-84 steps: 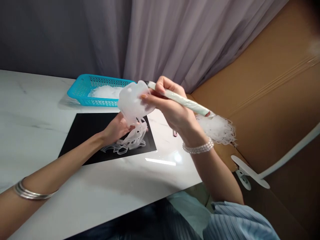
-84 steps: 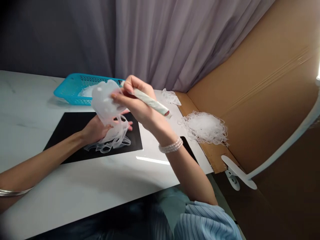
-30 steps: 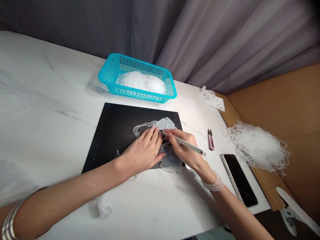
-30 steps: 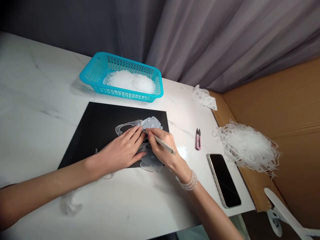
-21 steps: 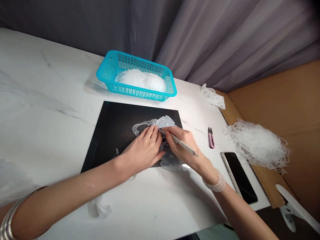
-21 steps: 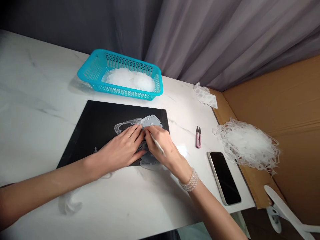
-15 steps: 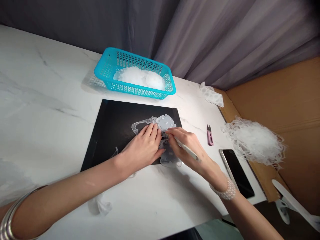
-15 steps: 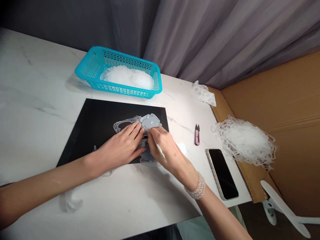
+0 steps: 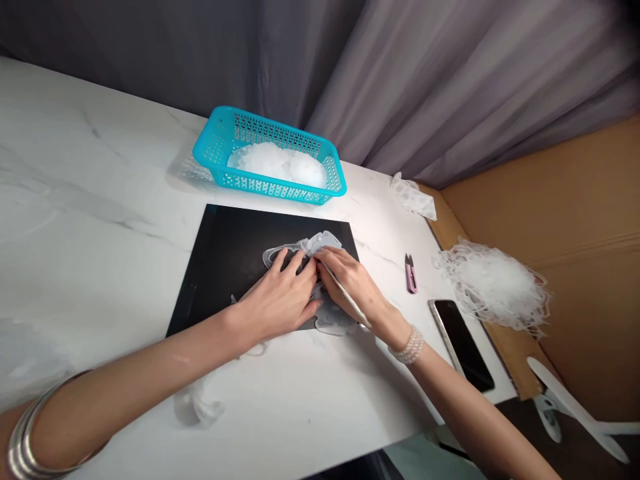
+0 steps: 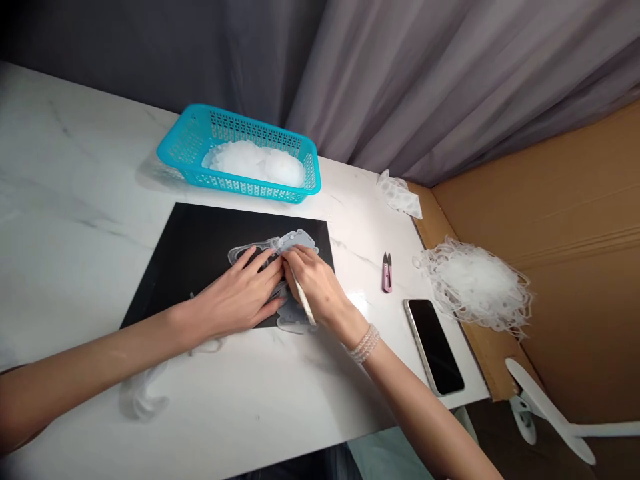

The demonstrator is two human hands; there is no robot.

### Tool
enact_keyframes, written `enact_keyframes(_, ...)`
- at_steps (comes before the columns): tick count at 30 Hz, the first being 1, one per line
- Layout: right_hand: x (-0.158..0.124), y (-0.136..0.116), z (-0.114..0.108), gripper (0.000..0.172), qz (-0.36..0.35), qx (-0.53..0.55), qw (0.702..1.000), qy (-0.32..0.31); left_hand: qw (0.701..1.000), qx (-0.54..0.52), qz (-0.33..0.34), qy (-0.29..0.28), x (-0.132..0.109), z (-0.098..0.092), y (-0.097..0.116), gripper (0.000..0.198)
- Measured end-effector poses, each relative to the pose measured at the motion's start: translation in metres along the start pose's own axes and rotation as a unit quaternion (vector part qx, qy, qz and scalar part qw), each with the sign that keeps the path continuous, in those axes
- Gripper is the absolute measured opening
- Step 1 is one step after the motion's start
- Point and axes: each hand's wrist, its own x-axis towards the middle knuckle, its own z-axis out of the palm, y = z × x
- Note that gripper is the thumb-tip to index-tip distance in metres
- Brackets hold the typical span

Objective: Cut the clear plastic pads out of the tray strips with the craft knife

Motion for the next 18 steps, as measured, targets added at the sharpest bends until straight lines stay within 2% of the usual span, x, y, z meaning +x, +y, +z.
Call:
enact_keyframes(6,0.007,-0.008,-0.005,0.038,-0.039,-0.094,0.991,-0.086,1.000,-0.012,0.010,0.016,-0.002,0.005,-0.005,0.050)
enact_keyframes(9,0.007,-0.007,-0.002,0.041,-0.039,-0.055,0.994,-0.083,0.999,-0.014,0.011,0.030,-0.003,0.010,-0.007,0.050)
enact_keyframes(11,0.007,0.007,-0.004,0.042,-0.020,0.033,0.999,-0.032,0.999,-0.004,0.018,0.034,-0.002,0.011,-0.007,0.054)
enact_keyframes(13,0.005,0.035,-0.017,0.035,0.065,0.168,0.980,0.086,0.999,0.008,0.025,0.031,-0.002,0.010,-0.007,0.056)
enact_keyframes(14,0.003,0.054,-0.028,0.029,0.124,0.233,0.952,0.153,0.999,0.010,0.027,0.027,-0.003,0.009,-0.006,0.056)
enact_keyframes(15,0.000,0.075,-0.043,0.018,0.203,0.303,0.898,0.246,0.999,0.008,0.027,0.024,-0.003,0.008,-0.006,0.056)
enact_keyframes(17,-0.011,0.115,-0.076,0.009,0.254,0.331,0.850,0.323,1.000,-0.003,0.023,0.021,-0.004,0.007,-0.006,0.055)
enact_keyframes(18,-0.018,0.131,-0.092,0.004,0.271,0.347,0.830,0.341,0.999,-0.011,0.020,0.024,-0.005,0.008,-0.006,0.055)
